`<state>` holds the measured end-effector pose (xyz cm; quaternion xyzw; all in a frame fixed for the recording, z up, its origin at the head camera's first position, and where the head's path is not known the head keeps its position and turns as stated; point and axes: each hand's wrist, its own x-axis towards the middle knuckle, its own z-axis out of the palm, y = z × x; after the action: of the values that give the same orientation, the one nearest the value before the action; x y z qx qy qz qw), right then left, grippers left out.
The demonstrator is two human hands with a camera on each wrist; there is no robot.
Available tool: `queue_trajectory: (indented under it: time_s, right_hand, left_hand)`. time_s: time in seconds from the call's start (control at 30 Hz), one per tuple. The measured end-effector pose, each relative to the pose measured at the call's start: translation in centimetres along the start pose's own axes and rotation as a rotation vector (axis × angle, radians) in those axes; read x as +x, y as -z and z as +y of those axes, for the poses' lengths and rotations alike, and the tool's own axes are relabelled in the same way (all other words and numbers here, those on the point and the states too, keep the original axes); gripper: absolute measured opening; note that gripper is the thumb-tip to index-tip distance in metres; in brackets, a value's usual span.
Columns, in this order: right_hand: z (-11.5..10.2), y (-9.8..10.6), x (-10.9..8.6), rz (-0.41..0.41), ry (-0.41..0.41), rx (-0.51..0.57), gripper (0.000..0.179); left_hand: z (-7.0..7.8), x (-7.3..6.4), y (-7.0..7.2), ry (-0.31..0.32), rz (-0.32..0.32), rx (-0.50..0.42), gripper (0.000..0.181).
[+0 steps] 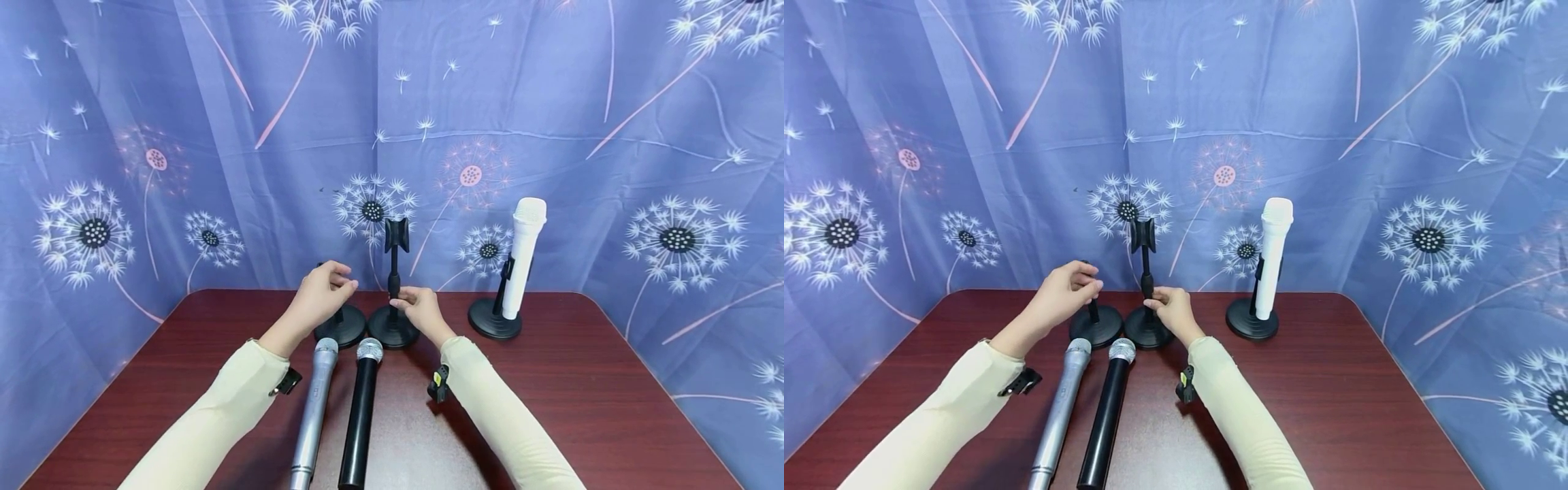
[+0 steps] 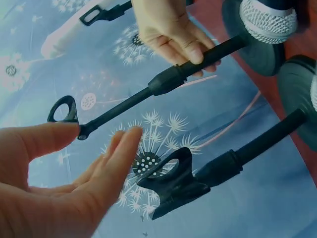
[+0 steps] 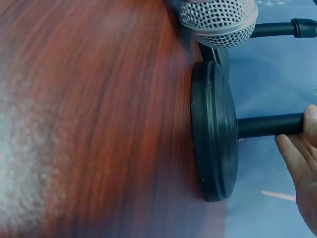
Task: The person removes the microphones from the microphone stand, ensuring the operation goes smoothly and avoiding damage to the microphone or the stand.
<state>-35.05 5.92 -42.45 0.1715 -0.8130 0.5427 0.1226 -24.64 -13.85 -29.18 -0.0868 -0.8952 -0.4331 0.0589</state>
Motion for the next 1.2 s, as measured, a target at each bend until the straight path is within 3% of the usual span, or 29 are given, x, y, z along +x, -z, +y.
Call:
queue_trajectory:
  time_s: [0.27,0.47,0.63,0.93,1.2]
  right_hand:
    - [0.5,0.2,0.2,-0.015,-0.002,0.040,0.021]
    - [0.6,0.2,0.4,-0.021,0.023,0.033,0.020]
    - [0.5,0.2,0.3,-0.025,0.030,0.030,0.020]
    - [0.7,0.1,0.1,-0.022,0.027,0.050,0.020]
    - [0.3,0.3,0.1,-0.036,0.015,0.067,0.022]
  left_hand:
    - [1.3,2.3,-0.7,-0.117,0.074,-0.210,0.040]
    - [2.5,4.1,-1.8,-0.208,0.085,-0.376,0.046]
    - [3.4,5.5,-2.8,-0.208,0.096,-0.469,0.049]
    - [3.8,6.9,-4.1,-0.123,0.083,-0.522,0.047]
    - [2.8,7.7,-4.2,-0.209,0.023,-0.532,0.042]
